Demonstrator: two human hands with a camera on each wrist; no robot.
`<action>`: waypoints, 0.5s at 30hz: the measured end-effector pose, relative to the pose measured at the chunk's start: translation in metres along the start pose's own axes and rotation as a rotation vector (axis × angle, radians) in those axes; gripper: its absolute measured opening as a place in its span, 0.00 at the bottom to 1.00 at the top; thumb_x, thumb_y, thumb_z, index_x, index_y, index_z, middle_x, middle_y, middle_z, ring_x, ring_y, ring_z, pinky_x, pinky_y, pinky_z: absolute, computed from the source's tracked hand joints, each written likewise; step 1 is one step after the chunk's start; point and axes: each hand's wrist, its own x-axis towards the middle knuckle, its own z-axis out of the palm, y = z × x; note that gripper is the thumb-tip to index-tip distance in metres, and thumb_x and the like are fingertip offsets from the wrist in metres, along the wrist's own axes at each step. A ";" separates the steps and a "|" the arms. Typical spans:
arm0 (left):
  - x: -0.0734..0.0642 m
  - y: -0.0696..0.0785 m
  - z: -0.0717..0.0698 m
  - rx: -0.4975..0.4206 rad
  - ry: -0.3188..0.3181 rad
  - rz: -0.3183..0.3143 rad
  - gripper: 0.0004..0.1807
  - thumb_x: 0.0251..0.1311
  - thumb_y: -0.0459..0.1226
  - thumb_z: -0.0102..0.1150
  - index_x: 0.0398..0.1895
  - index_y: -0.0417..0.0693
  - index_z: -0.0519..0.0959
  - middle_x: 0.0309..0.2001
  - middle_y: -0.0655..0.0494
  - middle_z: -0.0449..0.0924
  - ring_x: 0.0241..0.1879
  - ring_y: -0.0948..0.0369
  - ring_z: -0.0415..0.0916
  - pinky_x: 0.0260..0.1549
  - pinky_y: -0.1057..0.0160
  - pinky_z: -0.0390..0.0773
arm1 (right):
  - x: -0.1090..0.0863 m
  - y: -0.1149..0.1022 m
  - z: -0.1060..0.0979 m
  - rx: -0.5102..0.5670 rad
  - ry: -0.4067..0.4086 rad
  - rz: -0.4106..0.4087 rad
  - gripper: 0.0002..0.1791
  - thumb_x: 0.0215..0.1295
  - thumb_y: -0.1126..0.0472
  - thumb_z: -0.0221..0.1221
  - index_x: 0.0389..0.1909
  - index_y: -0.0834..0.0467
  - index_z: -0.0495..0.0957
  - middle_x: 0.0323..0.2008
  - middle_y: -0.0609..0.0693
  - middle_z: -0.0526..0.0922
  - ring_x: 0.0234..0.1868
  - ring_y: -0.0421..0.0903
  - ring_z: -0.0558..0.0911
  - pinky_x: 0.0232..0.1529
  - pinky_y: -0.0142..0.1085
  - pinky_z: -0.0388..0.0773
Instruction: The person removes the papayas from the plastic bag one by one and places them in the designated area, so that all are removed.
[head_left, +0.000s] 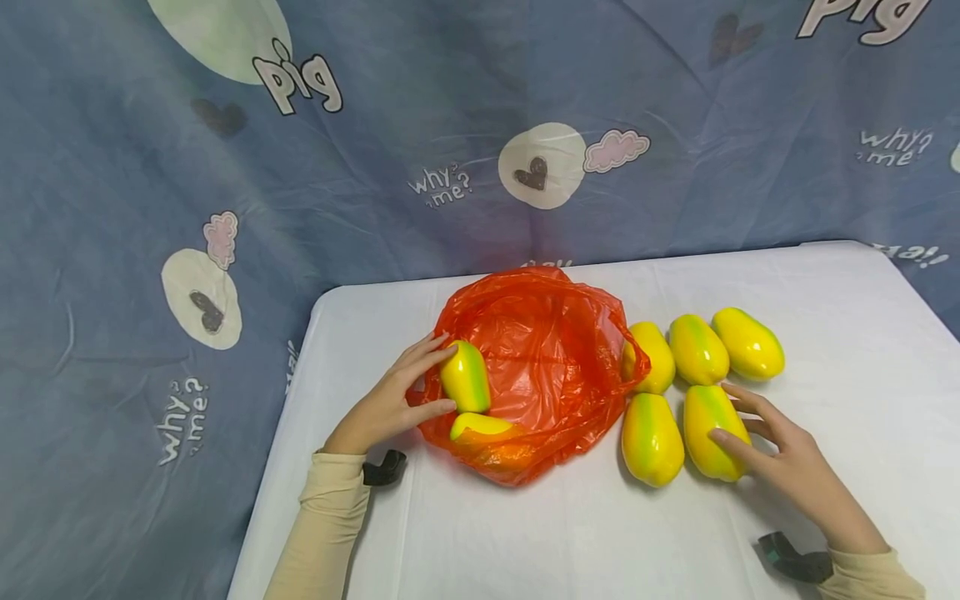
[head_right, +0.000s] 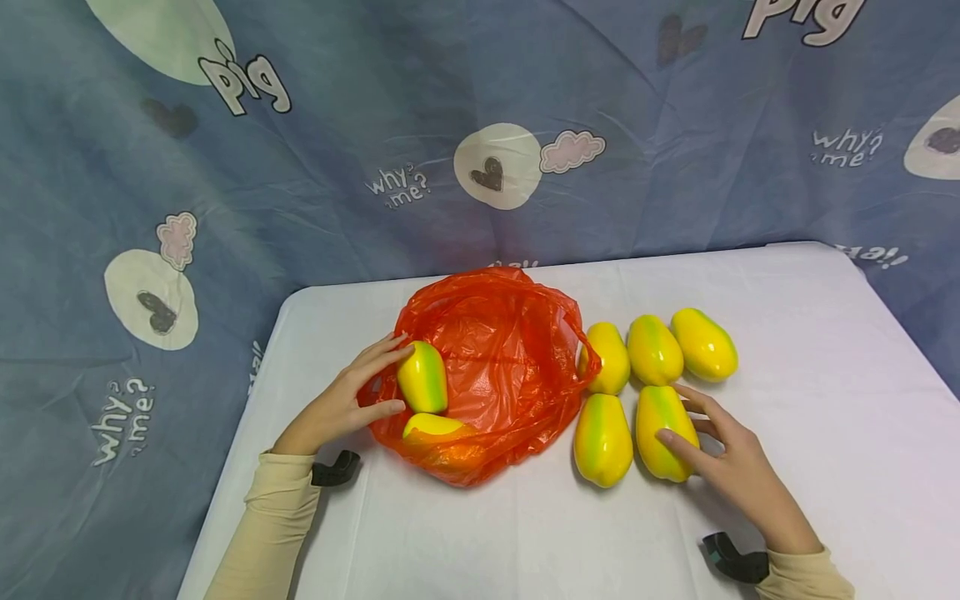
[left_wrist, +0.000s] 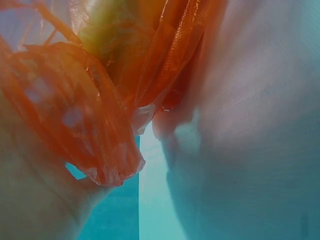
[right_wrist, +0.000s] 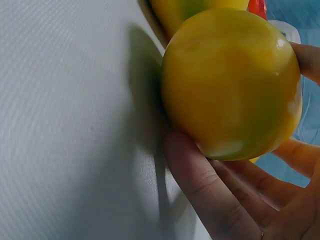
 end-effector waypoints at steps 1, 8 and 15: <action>0.000 0.000 0.000 0.000 -0.001 0.000 0.44 0.58 0.56 0.72 0.78 0.71 0.65 0.83 0.60 0.50 0.83 0.51 0.46 0.73 0.30 0.61 | 0.000 0.000 0.000 -0.002 -0.001 0.004 0.44 0.75 0.41 0.58 0.83 0.45 0.50 0.75 0.71 0.63 0.68 0.78 0.70 0.51 0.78 0.72; 0.000 0.001 -0.001 0.009 -0.003 0.012 0.44 0.58 0.57 0.72 0.78 0.70 0.65 0.83 0.60 0.50 0.84 0.51 0.46 0.73 0.31 0.61 | -0.001 0.002 -0.001 -0.003 0.005 -0.013 0.43 0.75 0.42 0.58 0.84 0.45 0.48 0.75 0.71 0.64 0.68 0.77 0.71 0.51 0.78 0.71; 0.001 0.000 -0.002 0.012 0.003 0.029 0.44 0.58 0.57 0.72 0.78 0.69 0.65 0.83 0.58 0.51 0.84 0.51 0.45 0.74 0.31 0.60 | -0.001 0.002 -0.002 0.000 0.021 -0.054 0.43 0.76 0.44 0.59 0.83 0.47 0.50 0.74 0.71 0.66 0.66 0.75 0.73 0.50 0.70 0.79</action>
